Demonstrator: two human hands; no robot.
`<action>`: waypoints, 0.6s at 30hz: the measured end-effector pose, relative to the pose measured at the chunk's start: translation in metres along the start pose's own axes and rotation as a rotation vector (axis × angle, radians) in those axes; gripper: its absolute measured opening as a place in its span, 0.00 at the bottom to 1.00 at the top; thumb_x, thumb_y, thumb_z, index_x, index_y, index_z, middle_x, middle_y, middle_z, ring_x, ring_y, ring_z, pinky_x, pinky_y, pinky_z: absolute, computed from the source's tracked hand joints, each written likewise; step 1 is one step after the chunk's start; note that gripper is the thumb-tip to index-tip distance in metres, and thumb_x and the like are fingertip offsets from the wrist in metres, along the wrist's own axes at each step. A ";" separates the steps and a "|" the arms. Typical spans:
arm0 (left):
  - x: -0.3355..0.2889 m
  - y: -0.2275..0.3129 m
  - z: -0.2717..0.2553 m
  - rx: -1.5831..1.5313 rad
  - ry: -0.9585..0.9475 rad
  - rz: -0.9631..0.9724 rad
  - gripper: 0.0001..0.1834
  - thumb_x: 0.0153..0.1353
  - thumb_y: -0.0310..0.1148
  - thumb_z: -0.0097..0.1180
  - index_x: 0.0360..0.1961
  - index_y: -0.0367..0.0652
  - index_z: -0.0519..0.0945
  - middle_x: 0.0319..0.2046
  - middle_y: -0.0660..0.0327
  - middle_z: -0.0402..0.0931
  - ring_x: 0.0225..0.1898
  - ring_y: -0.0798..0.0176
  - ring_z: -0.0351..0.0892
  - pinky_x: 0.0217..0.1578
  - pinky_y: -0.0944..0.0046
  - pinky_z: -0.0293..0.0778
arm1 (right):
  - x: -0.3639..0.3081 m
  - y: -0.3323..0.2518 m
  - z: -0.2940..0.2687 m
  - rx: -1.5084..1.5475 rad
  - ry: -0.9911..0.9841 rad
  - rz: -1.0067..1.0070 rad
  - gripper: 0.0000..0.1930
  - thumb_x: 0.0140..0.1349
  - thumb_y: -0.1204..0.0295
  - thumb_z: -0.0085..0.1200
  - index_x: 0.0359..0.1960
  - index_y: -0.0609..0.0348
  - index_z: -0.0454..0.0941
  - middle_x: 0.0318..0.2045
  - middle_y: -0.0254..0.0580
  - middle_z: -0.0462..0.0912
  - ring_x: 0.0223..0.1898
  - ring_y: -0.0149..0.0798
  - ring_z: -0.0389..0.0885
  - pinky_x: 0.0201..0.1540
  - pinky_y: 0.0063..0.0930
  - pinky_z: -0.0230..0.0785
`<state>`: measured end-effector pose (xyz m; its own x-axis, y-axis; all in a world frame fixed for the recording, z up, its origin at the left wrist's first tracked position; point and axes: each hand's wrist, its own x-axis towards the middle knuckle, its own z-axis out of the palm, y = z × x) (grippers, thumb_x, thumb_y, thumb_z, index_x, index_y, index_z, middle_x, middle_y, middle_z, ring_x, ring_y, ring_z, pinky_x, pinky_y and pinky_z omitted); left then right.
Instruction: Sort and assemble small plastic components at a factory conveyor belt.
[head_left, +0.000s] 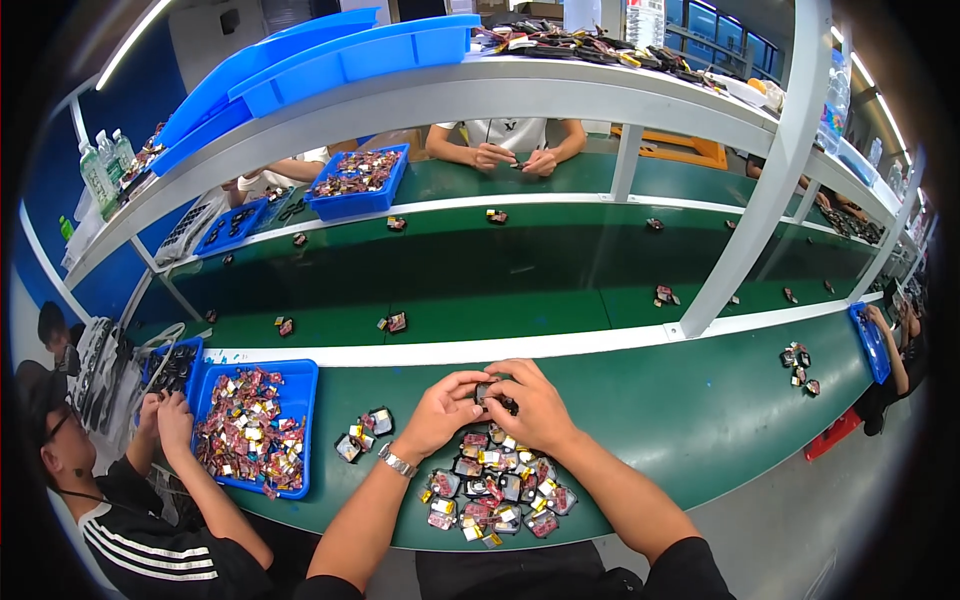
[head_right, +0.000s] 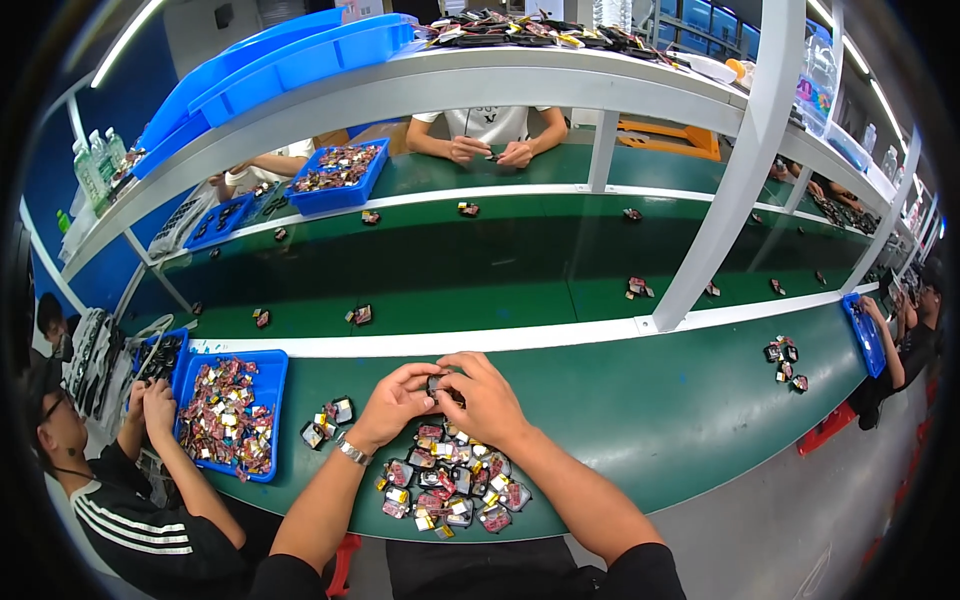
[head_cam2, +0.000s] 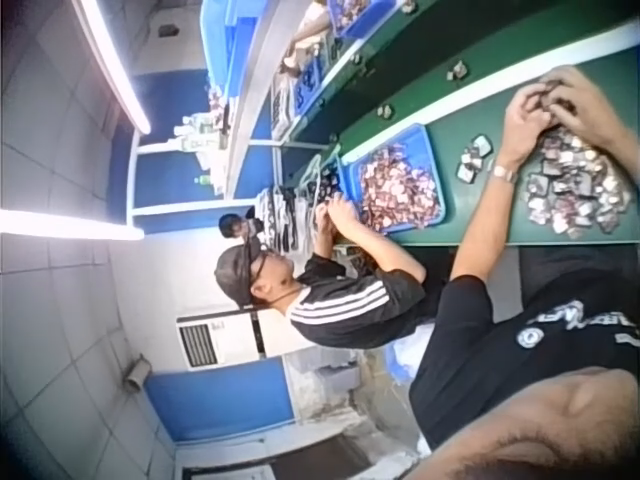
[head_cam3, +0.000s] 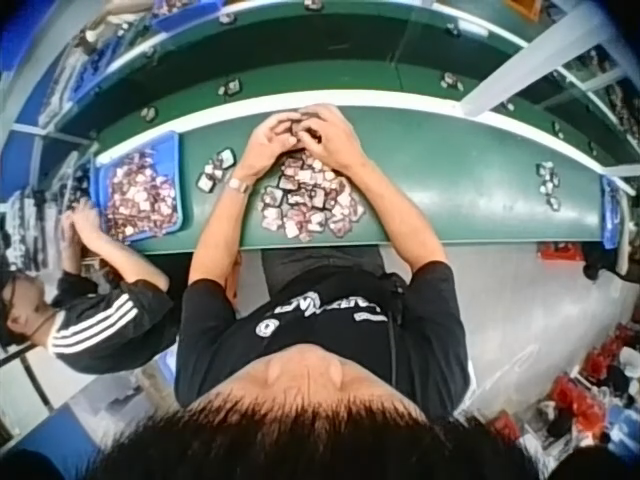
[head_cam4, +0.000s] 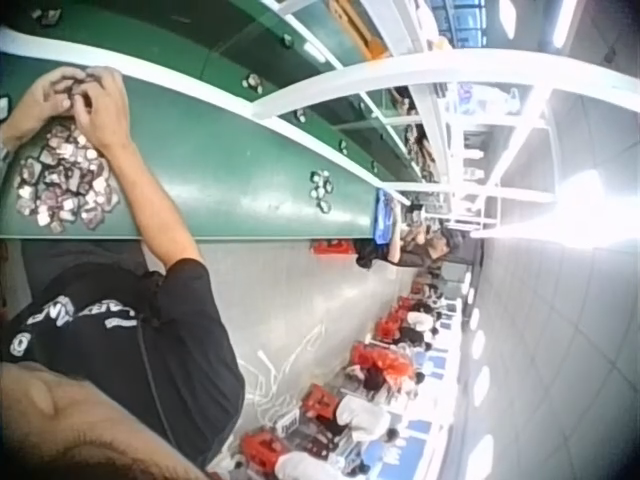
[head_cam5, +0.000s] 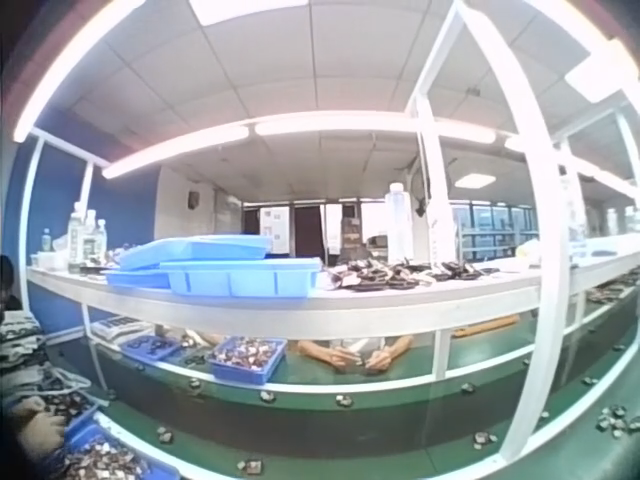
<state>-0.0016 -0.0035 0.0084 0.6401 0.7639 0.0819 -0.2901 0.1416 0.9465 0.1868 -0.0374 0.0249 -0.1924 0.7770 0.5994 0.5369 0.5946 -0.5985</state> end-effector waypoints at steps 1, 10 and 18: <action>0.000 -0.001 0.000 -0.029 -0.003 0.010 0.21 0.65 0.22 0.49 0.59 0.36 0.66 0.55 0.55 0.72 0.54 0.64 0.75 0.54 0.61 0.77 | -0.001 0.000 0.000 0.022 0.003 0.027 0.04 0.51 0.75 0.60 0.29 0.59 0.79 0.46 0.43 0.78 0.51 0.47 0.74 0.52 0.37 0.70; 0.003 -0.004 0.002 -0.079 0.082 -0.040 0.18 0.66 0.23 0.48 0.57 0.37 0.67 0.53 0.56 0.73 0.54 0.63 0.75 0.54 0.59 0.77 | 0.001 -0.002 -0.004 0.053 0.009 -0.037 0.04 0.51 0.76 0.59 0.29 0.59 0.79 0.47 0.43 0.77 0.53 0.47 0.73 0.53 0.36 0.69; 0.002 -0.006 0.000 -0.144 0.079 -0.039 0.17 0.67 0.25 0.48 0.57 0.37 0.67 0.52 0.56 0.74 0.53 0.62 0.76 0.54 0.57 0.77 | -0.006 -0.002 0.006 0.028 0.066 0.014 0.04 0.52 0.76 0.59 0.31 0.59 0.80 0.47 0.42 0.77 0.53 0.47 0.73 0.53 0.36 0.69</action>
<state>0.0018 -0.0032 0.0027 0.5964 0.8025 0.0154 -0.3686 0.2568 0.8934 0.1822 -0.0417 0.0197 -0.1298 0.7701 0.6245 0.5155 0.5905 -0.6210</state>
